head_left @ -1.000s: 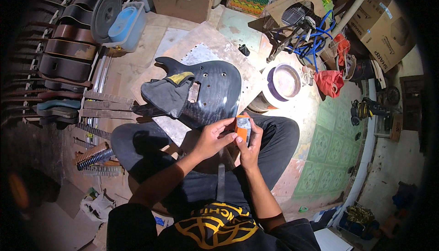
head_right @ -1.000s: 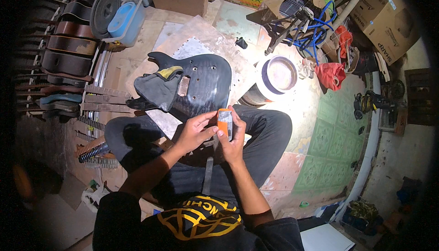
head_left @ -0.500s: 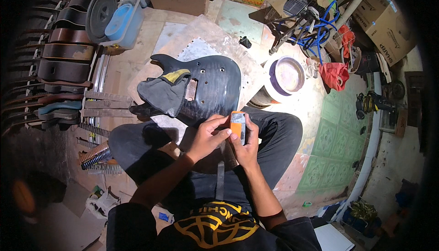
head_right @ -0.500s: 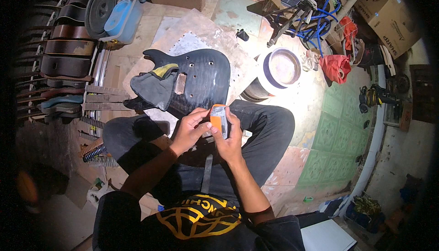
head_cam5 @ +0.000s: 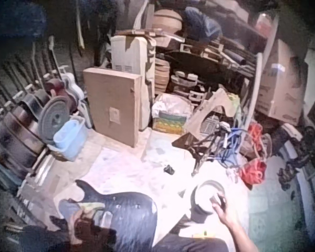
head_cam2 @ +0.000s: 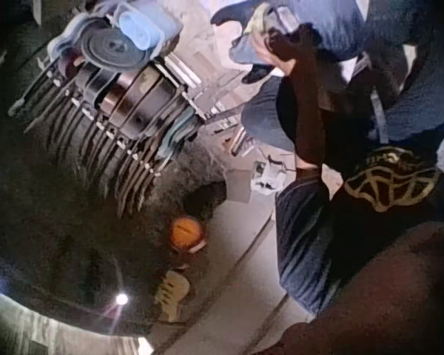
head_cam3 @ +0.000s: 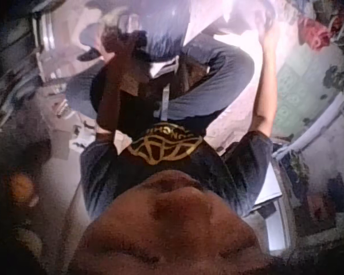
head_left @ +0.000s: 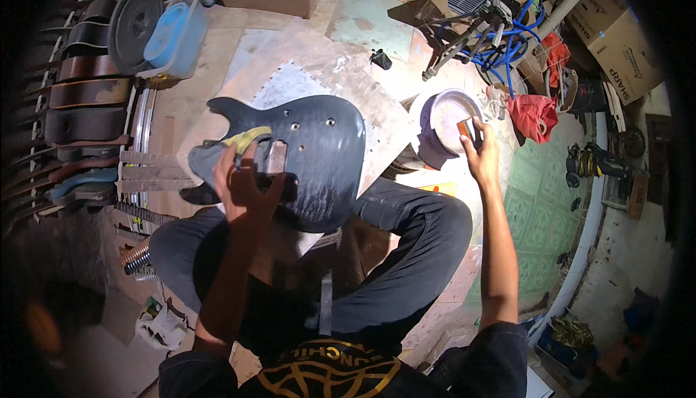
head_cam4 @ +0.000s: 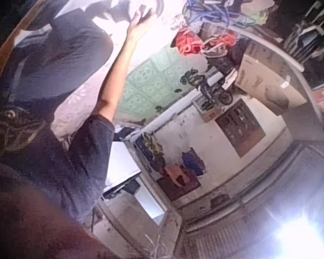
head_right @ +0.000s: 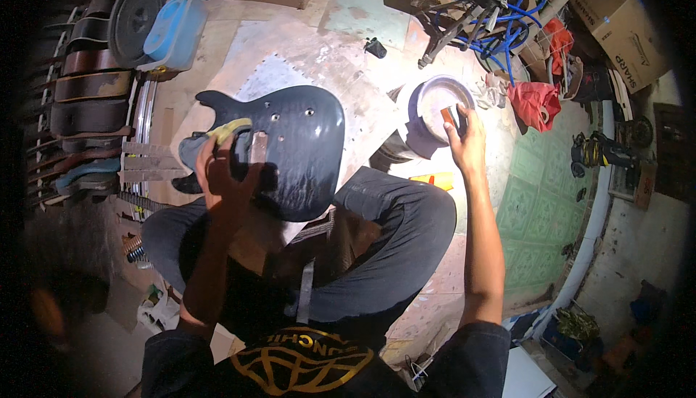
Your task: The person sands the surface of a black guitar body by hand with a sanding block and wipes the surface with a yellow cloth while sitting on the floor.
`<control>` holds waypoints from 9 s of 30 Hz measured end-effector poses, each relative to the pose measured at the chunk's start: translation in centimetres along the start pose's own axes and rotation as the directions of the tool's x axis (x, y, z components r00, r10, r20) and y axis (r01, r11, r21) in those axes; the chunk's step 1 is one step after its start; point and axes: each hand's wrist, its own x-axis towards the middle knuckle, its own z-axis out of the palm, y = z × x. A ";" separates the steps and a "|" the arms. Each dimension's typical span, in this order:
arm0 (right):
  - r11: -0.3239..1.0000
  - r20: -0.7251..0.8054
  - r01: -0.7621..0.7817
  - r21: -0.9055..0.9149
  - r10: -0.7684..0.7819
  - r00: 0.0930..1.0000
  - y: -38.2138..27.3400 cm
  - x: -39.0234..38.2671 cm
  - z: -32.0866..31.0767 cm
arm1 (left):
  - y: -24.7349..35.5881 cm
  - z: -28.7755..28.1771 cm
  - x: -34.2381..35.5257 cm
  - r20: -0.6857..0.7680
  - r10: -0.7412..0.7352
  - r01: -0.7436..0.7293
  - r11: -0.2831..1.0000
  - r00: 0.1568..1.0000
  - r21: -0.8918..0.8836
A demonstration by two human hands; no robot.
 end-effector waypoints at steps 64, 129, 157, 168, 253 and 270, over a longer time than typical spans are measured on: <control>0.996 0.186 0.088 -0.026 -0.082 0.979 -18.5 -4.2 13.9 | -4.9 7.1 3.5 0.043 0.061 -0.066 0.990 0.997 0.128; 0.996 -0.143 -0.078 -0.046 0.071 0.987 -23.8 -14.1 16.2 | -9.2 10.9 2.9 -0.102 0.199 -0.149 0.918 0.975 0.367; 0.977 0.125 -0.126 -0.173 0.148 0.981 -24.2 -19.3 15.1 | -4.9 7.9 2.8 -0.010 0.038 -0.037 0.992 0.999 0.119; 0.978 0.056 -0.027 -0.205 0.039 0.998 -19.2 -11.8 16.0 | -5.0 7.7 2.8 0.029 -0.008 0.005 0.994 1.000 0.106; 0.992 0.034 0.002 -0.125 0.003 0.999 -25.4 -9.4 19.1 | -5.8 9.5 2.9 -0.051 0.052 -0.047 0.995 0.997 0.088; 0.984 0.099 0.036 -0.175 -0.019 0.995 -27.1 -6.1 19.3 | -4.8 8.9 2.6 -0.016 0.020 -0.017 0.986 1.000 0.166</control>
